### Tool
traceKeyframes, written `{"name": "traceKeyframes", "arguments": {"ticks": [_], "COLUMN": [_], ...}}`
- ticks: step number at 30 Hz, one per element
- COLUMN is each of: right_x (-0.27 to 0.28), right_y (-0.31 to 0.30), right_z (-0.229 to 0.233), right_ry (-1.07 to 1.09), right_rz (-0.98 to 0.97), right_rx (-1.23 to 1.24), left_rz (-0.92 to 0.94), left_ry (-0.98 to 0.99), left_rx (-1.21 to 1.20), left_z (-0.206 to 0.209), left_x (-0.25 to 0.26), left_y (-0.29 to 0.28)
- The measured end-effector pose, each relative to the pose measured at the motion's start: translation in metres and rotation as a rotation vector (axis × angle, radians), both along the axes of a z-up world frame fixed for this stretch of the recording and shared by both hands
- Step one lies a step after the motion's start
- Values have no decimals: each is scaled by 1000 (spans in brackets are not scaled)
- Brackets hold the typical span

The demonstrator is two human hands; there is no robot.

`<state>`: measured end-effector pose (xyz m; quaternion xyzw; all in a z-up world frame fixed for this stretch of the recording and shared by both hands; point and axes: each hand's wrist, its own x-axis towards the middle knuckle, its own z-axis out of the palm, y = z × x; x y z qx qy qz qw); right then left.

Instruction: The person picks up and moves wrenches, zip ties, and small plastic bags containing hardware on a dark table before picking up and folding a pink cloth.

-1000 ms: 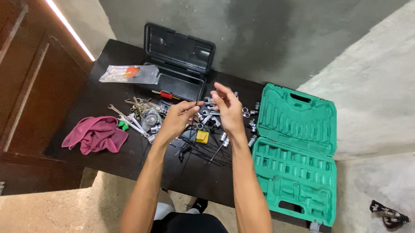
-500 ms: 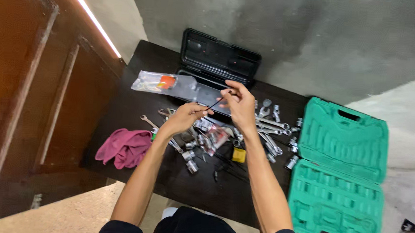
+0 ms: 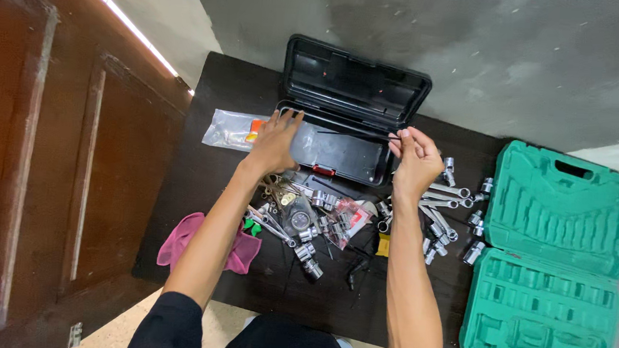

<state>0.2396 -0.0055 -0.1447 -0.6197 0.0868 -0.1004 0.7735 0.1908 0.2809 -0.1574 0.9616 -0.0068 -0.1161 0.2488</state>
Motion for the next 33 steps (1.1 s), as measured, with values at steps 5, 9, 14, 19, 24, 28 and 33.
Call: {"name": "traceKeyframes", "arguments": {"ticks": [5,9,14,19,24,28,33], "right_x": [0,-4,-4,-17,-32,-37,-36], "right_y": [9,15,40,96,137,139,127], "right_z": [-13,-16,-21,-23,-21,-15,-15], "right_ry": [40,53,52,88,107,89,70], "right_rz": [-9,-1,7,107,298,302,270], "right_rx": [34,47,58,13,-61,-228,-322], "left_rz": [-64,-53,-54,-44,-29,-20,-22], "left_ry": [-108,-161,-174,-274,-327,-321,-314], "left_rx": [49,-62,-135,-229,-297,-319,-319], "left_z": [-30,-34,-12,0,4,9,7], "left_x": [7,-2,-8,-12,-13,-12,-11], "left_y": [7,12,11,9,11,13,10]}}
